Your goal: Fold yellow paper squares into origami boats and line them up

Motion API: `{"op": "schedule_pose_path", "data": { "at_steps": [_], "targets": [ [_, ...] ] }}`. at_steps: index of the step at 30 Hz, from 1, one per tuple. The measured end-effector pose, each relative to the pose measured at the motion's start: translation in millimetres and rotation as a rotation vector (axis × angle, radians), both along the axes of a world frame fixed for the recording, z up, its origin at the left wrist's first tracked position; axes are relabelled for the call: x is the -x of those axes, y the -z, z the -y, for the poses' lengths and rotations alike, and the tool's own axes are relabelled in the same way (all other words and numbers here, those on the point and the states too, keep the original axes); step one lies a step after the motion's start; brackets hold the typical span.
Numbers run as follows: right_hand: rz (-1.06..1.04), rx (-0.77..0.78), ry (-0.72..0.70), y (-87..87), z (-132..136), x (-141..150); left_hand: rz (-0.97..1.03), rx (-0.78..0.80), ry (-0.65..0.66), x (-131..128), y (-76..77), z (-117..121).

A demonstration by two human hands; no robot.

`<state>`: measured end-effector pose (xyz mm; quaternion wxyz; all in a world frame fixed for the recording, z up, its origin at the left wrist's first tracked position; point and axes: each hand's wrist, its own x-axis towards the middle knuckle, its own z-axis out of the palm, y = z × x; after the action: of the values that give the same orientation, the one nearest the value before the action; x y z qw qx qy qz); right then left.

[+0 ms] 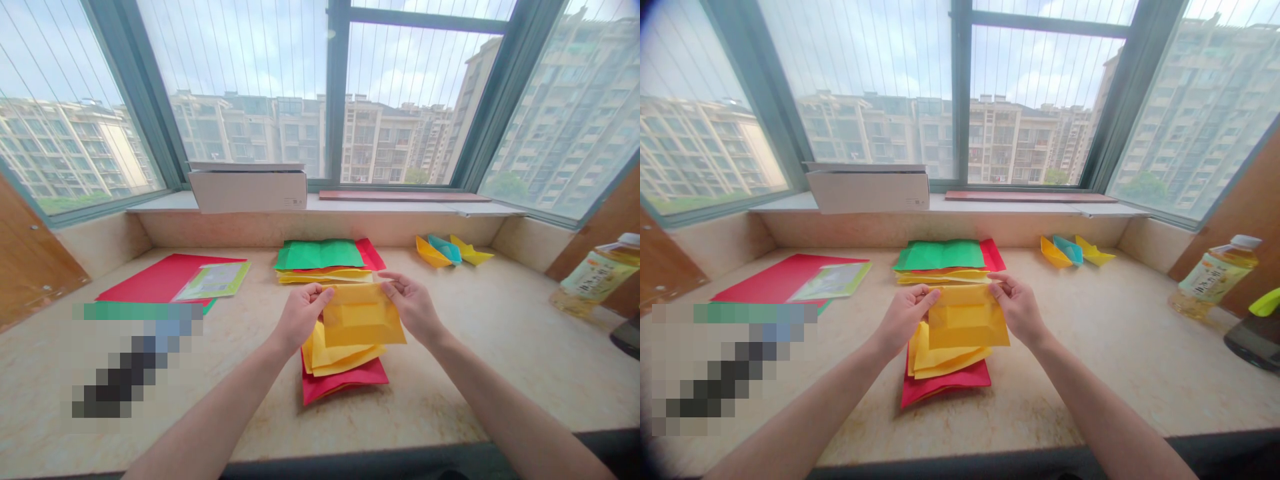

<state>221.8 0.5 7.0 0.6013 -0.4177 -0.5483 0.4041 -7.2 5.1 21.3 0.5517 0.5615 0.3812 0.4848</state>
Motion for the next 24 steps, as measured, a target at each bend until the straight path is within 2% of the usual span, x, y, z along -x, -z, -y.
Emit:
{"op": "schedule_pose_path", "data": {
  "at_steps": [4,9,11,13,16,21,24],
  "targets": [
    [0.086,-0.081,0.097,1.0,1,3,0.007,-0.024,-0.036,-2,-0.1,0],
    [0.105,-0.134,0.125,4.1,0,5,-0.046,-0.095,-0.09,0,2.3,-1],
    [0.111,-0.157,0.143,6.3,-1,6,-0.057,-0.118,-0.079,1,3.0,0],
    [0.114,-0.166,0.152,7.8,-1,7,-0.032,-0.112,-0.011,2,3.7,1],
    [0.1,-0.15,0.122,7.1,1,9,0.037,-0.047,0.094,0,4.6,2],
    [-0.031,-0.067,0.015,0.6,5,11,0.072,0.007,0.083,-2,5.3,1],
    [-0.084,-0.073,0.014,1.1,6,9,0.089,0.02,0.103,-1,5.1,1]
  ]
}}
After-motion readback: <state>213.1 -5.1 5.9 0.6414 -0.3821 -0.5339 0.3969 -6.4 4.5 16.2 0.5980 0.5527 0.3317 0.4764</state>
